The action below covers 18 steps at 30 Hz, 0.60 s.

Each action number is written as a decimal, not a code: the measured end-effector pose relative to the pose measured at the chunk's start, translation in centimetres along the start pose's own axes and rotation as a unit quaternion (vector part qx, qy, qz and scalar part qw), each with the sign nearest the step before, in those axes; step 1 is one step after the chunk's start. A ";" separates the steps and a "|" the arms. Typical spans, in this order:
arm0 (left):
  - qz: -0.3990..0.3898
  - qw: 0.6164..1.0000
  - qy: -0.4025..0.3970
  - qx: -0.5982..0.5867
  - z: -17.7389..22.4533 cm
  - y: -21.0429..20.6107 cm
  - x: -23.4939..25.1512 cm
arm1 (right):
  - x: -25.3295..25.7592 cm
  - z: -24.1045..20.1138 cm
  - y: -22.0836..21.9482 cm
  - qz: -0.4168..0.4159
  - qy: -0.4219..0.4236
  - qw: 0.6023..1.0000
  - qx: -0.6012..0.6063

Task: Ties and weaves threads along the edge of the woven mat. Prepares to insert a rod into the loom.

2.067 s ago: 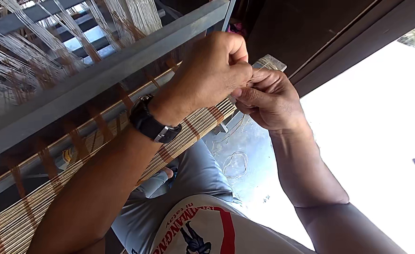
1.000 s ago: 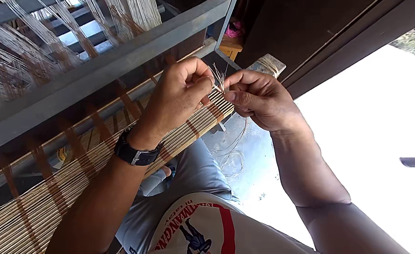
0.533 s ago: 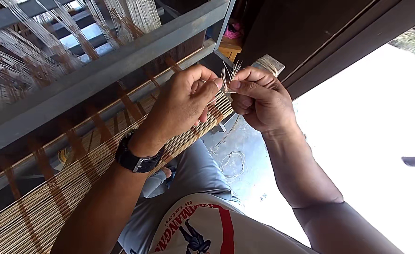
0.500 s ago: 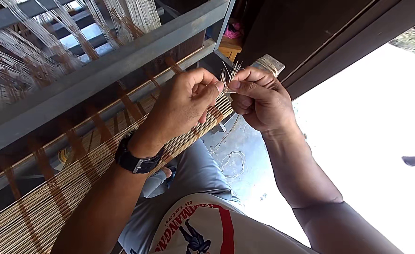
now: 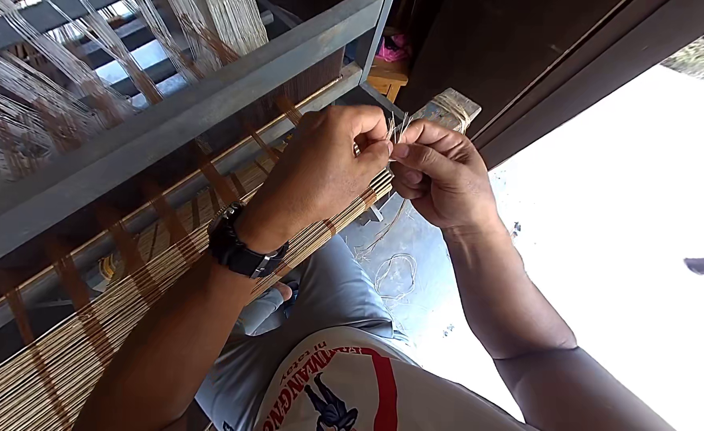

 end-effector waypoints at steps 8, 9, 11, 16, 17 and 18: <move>-0.055 0.996 -0.010 -0.067 -0.6 -0.2 1.9 | -0.4 0.8 0.0 -0.023 0.001 0.999 0.041; -0.058 0.995 0.002 -0.083 -0.8 -0.3 1.7 | -0.4 0.9 0.0 -0.020 0.002 0.999 0.042; -0.078 0.987 0.041 -0.133 -1.1 -0.4 1.0 | -0.5 1.0 0.2 -0.008 0.004 0.999 0.041; -0.195 0.955 0.104 -0.196 -2.2 0.4 -2.2 | -1.0 0.9 0.5 0.013 -0.025 0.999 0.019; -0.204 0.956 0.100 -0.184 -2.3 0.6 -2.8 | -1.0 0.9 0.7 0.013 -0.037 0.999 0.021; -0.198 0.962 0.097 -0.161 -2.4 0.7 -3.3 | -0.9 1.0 0.9 0.006 -0.050 0.998 0.024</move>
Point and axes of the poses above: each hand's wrist, its own x-axis towards the middle knuckle, its own y-axis out of the back of the hand, z = x × y, the point moved 3 cm from there along x, towards the middle knuckle, and after that the axes turned 7 degrees about x, right-handed, at the moved point
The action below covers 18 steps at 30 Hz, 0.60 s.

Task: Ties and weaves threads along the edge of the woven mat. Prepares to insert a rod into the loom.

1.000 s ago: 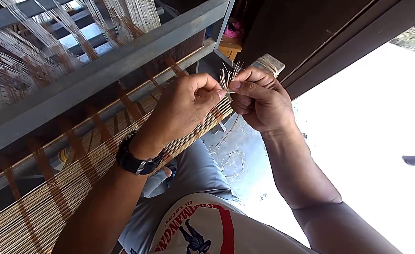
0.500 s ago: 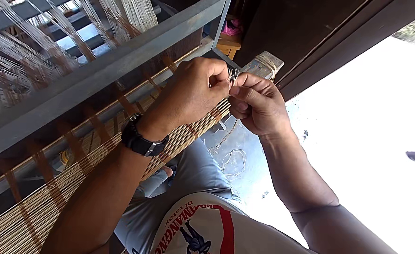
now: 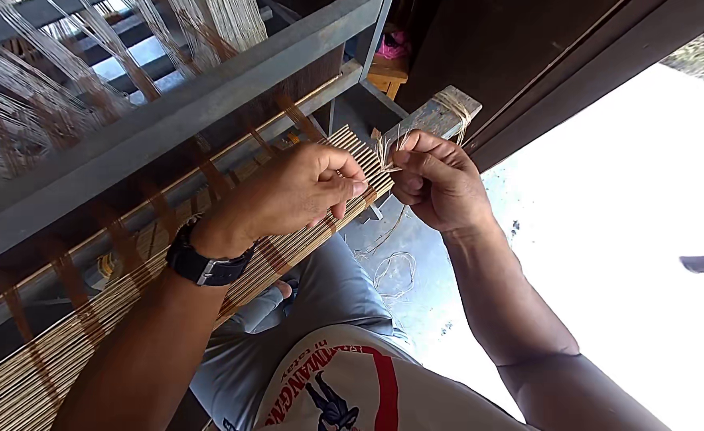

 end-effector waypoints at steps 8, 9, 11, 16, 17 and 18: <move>0.153 0.984 -0.057 0.068 -0.2 -1.2 -2.4 | 0.3 0.1 -0.4 -0.066 -0.009 0.994 -0.082; 0.160 0.983 -0.062 0.067 -0.2 -1.4 -2.4 | 0.4 0.0 -0.4 -0.063 0.007 0.993 -0.096; 0.176 0.979 -0.073 0.071 -0.3 -1.5 -2.5 | 0.6 -0.4 -0.4 -0.064 0.023 0.992 -0.110; 0.183 0.977 -0.068 0.089 -0.1 -1.6 -2.4 | 0.7 -0.8 -0.8 -0.078 0.031 0.984 -0.155; 0.181 0.977 -0.063 0.094 -0.1 -1.6 -2.4 | 0.7 -0.9 -0.9 -0.081 0.033 0.983 -0.162; 0.179 0.977 -0.059 0.100 0.0 -1.6 -2.4 | 0.6 -0.9 -1.0 -0.081 0.035 0.982 -0.166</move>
Point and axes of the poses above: each hand's wrist, its own x-axis towards the middle knuckle, its own y-axis out of the back of the hand, z = x × y, the point moved 3 cm from there along x, towards the middle knuckle, and after that the axes turned 7 degrees about x, right-handed, at the moved point
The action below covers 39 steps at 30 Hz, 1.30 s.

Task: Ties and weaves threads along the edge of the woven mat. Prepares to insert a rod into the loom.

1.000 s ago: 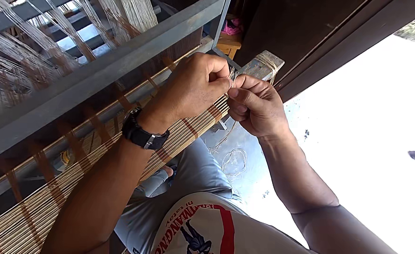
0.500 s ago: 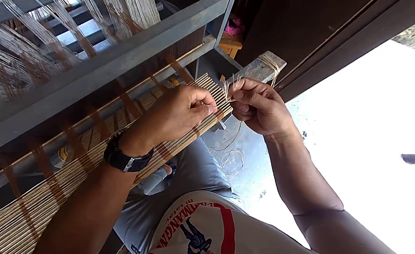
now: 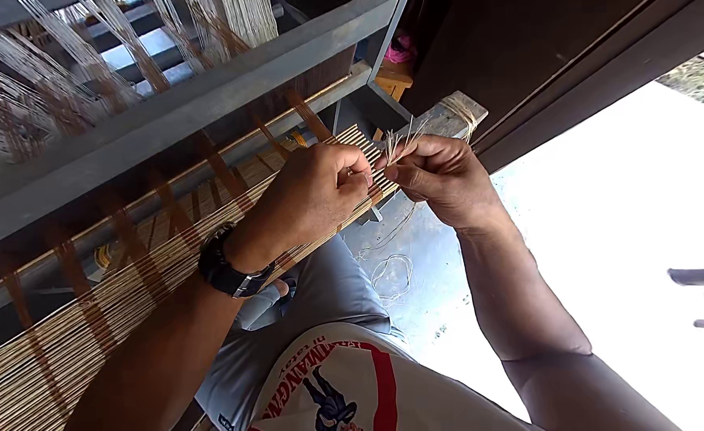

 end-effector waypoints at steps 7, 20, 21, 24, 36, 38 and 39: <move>-0.023 0.999 0.010 0.023 0.1 -0.5 0.2 | -0.3 -1.1 -0.5 0.026 0.054 0.991 -0.118; 0.037 0.997 -0.066 0.026 -0.1 -0.9 0.1 | 0.5 -0.6 0.4 0.054 0.068 0.988 -0.131; 0.037 0.997 -0.060 0.019 -0.2 -0.9 0.0 | 0.5 -0.5 0.4 0.051 0.061 0.990 -0.120; 0.032 0.999 -0.032 0.009 -0.7 -0.9 0.1 | 0.6 -0.5 0.4 0.021 0.033 0.995 -0.088; 0.028 0.999 -0.025 0.013 -0.8 -1.0 0.3 | -0.1 -1.8 -0.6 0.001 0.027 0.972 -0.234; 0.020 0.999 -0.027 0.004 -0.6 -0.9 -0.2 | -0.2 -1.8 -0.5 -0.005 0.028 0.961 -0.276; 0.016 0.999 -0.029 0.006 -0.5 -1.0 -0.3 | -0.2 -1.7 -0.4 -0.009 0.034 0.954 -0.297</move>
Point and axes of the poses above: each hand's wrist, its own x-axis towards the middle knuckle, its own y-axis out of the back of the hand, z = x × y, the point moved 3 cm from there along x, towards the middle knuckle, and after that the axes turned 7 degrees about x, right-handed, at the moved point
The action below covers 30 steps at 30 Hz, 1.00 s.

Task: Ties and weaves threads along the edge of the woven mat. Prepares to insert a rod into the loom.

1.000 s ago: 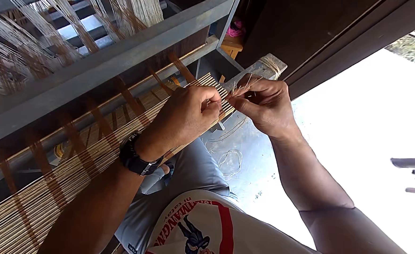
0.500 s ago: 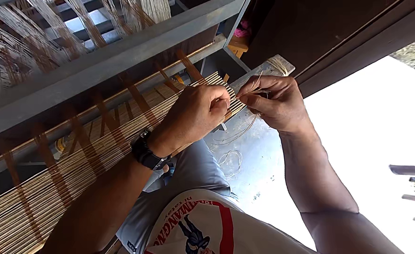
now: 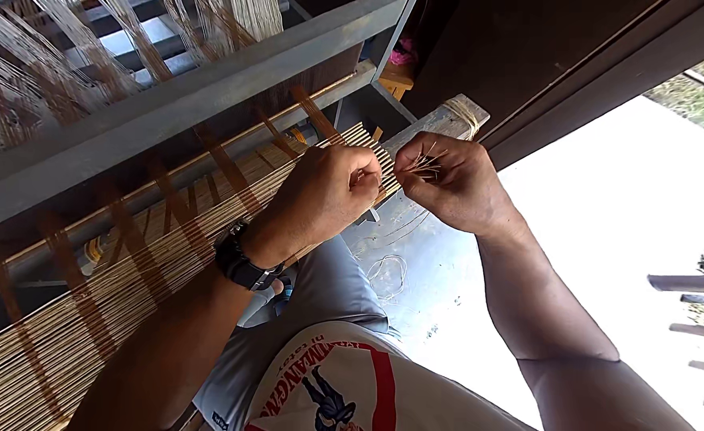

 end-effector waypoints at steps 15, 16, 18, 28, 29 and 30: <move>-0.036 0.999 0.006 0.040 -0.4 0.0 1.4 | 0.3 0.5 1.6 -0.057 -0.008 0.988 0.141; -0.060 0.997 0.016 0.055 -0.3 0.0 1.9 | 0.3 0.5 1.8 -0.060 -0.008 0.987 0.149; -0.097 0.993 0.027 0.063 0.2 -0.3 2.6 | 0.2 0.4 2.3 -0.062 -0.007 0.987 0.146; -0.049 0.998 -0.033 0.023 1.7 -1.9 4.8 | -0.8 0.2 3.0 -0.100 -0.006 0.993 0.060; -0.053 0.998 -0.039 0.016 1.5 -1.8 4.9 | -1.0 0.2 2.8 -0.095 0.002 0.994 0.057; -0.052 0.997 -0.051 0.009 1.3 -1.8 4.8 | -1.2 0.3 2.6 -0.087 0.014 0.994 0.066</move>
Point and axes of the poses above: each hand's wrist, its own x-axis towards the middle knuckle, its own y-axis out of the back of the hand, z = x × y, the point moved 3 cm from there along x, towards the middle knuckle, and after that the axes turned 7 degrees about x, right-handed, at the moved point
